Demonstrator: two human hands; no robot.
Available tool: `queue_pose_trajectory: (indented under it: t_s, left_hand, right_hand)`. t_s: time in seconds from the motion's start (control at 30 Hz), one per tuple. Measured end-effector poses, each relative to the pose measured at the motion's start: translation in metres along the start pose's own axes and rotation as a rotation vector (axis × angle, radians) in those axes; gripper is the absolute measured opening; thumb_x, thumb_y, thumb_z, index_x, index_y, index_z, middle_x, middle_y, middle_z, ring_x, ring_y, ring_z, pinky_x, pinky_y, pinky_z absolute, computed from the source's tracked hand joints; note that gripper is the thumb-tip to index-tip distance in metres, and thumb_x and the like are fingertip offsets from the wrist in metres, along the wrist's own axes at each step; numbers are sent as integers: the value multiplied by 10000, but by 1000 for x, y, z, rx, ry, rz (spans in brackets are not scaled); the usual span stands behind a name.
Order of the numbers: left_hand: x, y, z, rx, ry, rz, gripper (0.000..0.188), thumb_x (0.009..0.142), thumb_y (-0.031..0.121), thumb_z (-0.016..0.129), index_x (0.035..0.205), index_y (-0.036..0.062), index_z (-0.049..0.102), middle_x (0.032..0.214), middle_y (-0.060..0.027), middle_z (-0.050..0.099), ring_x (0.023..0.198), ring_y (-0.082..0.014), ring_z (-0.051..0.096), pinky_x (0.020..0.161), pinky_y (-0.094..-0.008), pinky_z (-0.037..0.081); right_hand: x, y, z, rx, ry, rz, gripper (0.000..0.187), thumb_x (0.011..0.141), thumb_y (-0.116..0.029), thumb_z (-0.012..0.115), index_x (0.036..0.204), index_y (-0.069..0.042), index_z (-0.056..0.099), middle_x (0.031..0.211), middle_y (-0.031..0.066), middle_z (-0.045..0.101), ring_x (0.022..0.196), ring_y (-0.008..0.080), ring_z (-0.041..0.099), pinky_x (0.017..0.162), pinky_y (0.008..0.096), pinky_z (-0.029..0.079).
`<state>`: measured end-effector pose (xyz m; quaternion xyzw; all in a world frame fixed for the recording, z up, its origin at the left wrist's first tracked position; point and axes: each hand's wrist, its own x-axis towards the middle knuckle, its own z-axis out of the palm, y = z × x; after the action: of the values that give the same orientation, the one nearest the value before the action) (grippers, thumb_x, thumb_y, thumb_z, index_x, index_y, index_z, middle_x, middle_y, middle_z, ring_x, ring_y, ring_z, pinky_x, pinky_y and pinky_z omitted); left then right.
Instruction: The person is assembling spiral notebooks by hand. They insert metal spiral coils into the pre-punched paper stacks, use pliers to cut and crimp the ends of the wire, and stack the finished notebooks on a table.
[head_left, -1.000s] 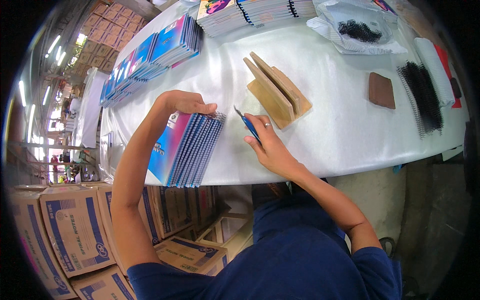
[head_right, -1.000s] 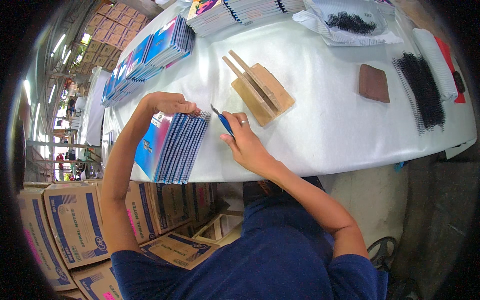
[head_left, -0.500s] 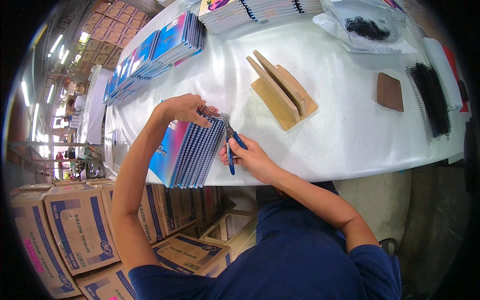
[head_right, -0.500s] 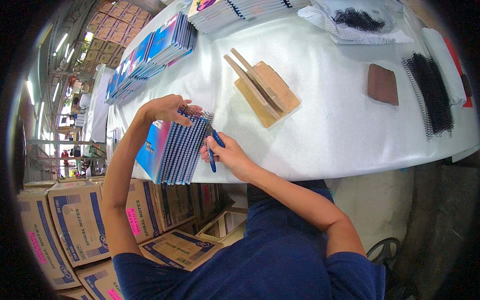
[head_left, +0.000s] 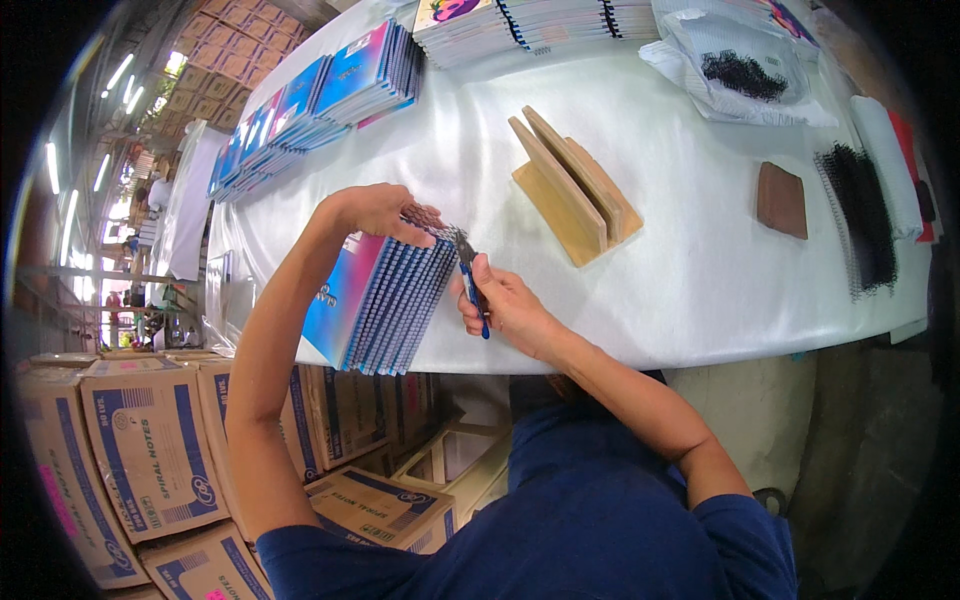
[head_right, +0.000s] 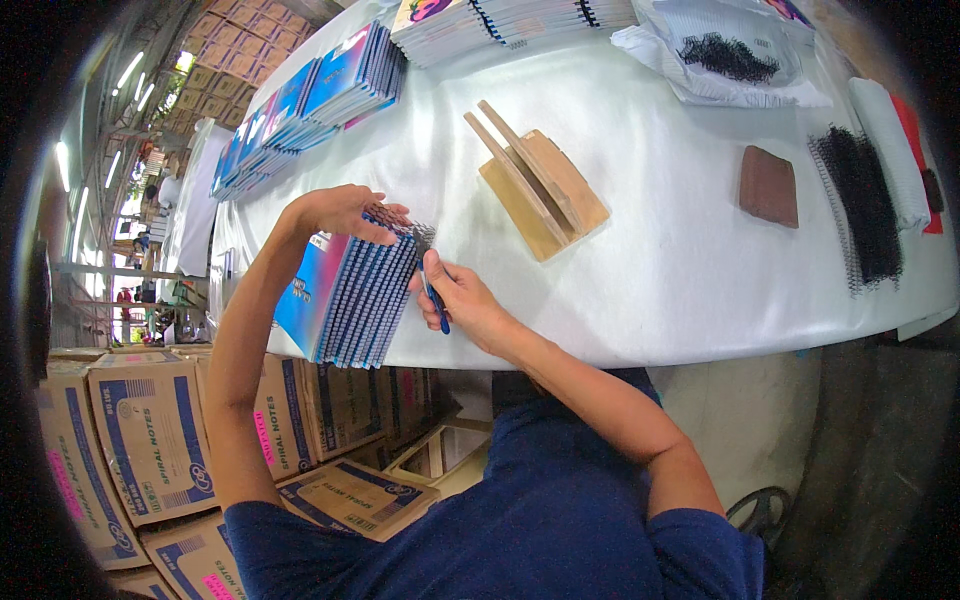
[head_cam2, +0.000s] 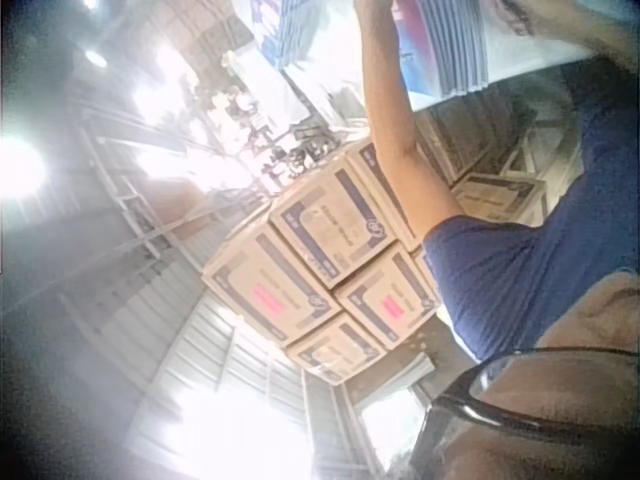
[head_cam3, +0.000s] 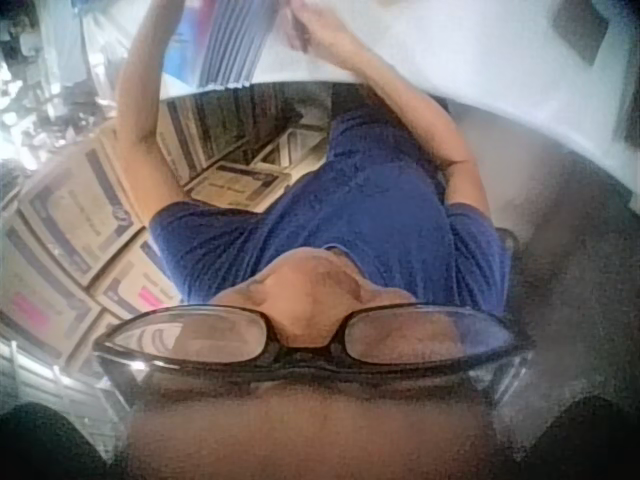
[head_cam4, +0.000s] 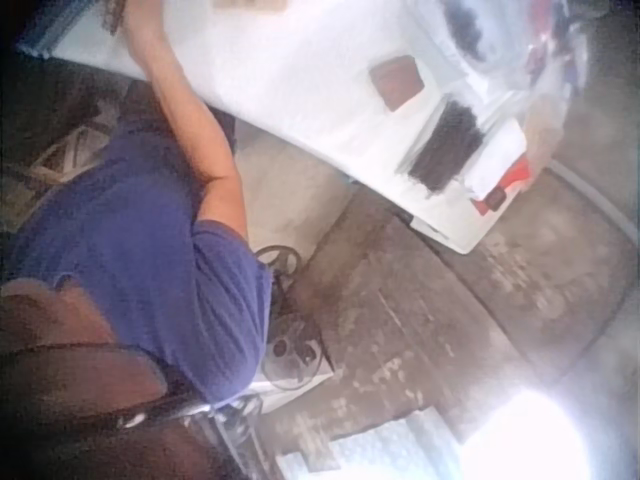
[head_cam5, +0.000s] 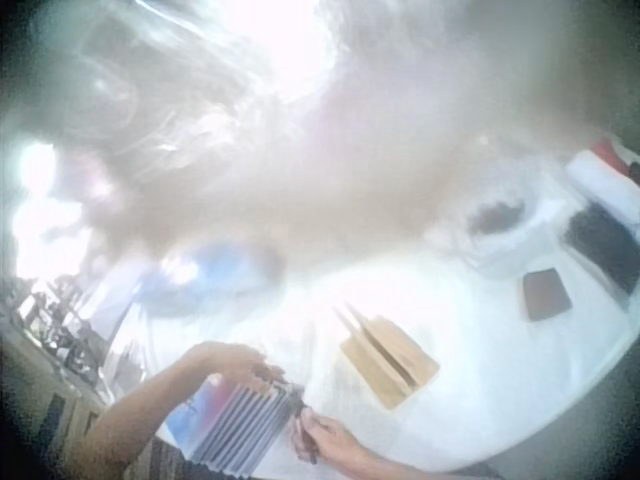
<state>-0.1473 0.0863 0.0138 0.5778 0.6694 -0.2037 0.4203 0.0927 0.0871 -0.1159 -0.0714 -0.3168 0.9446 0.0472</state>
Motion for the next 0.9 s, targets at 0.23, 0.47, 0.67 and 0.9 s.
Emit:
queue_pose_trajectory:
  t_s: [0.23,0.47,0.67,0.9]
  left_hand:
    - [-21,22,3,-424,344,141,519,915,139,601,1416,188,475,1361,-207,531,1185,-319,574,991,-362,445]
    - [-15,25,3,-356,408,254,682,795,-118,558,1394,205,503,1356,-167,546,1215,-328,558,971,-375,492]
    - [-12,17,7,-626,391,212,659,791,-121,553,1384,162,512,1413,-101,506,1201,-327,569,927,-350,523]
    - [-8,12,8,-671,398,225,653,788,-127,605,1389,104,492,1441,-75,475,1262,-260,515,994,-347,488]
  right_hand:
    - [15,-2,30,-49,-40,133,743,860,-776,272,881,-82,535,740,48,553,653,141,529,609,281,452]
    - [37,-13,34,-43,-45,207,795,834,-815,217,891,-88,533,723,45,551,657,151,548,639,318,490]
    - [41,-15,32,12,-45,248,795,835,-816,210,909,-95,535,735,45,557,673,151,556,660,336,503]
    - [40,-19,36,16,-12,218,797,828,-824,233,892,-85,524,712,45,533,639,152,532,615,322,486]
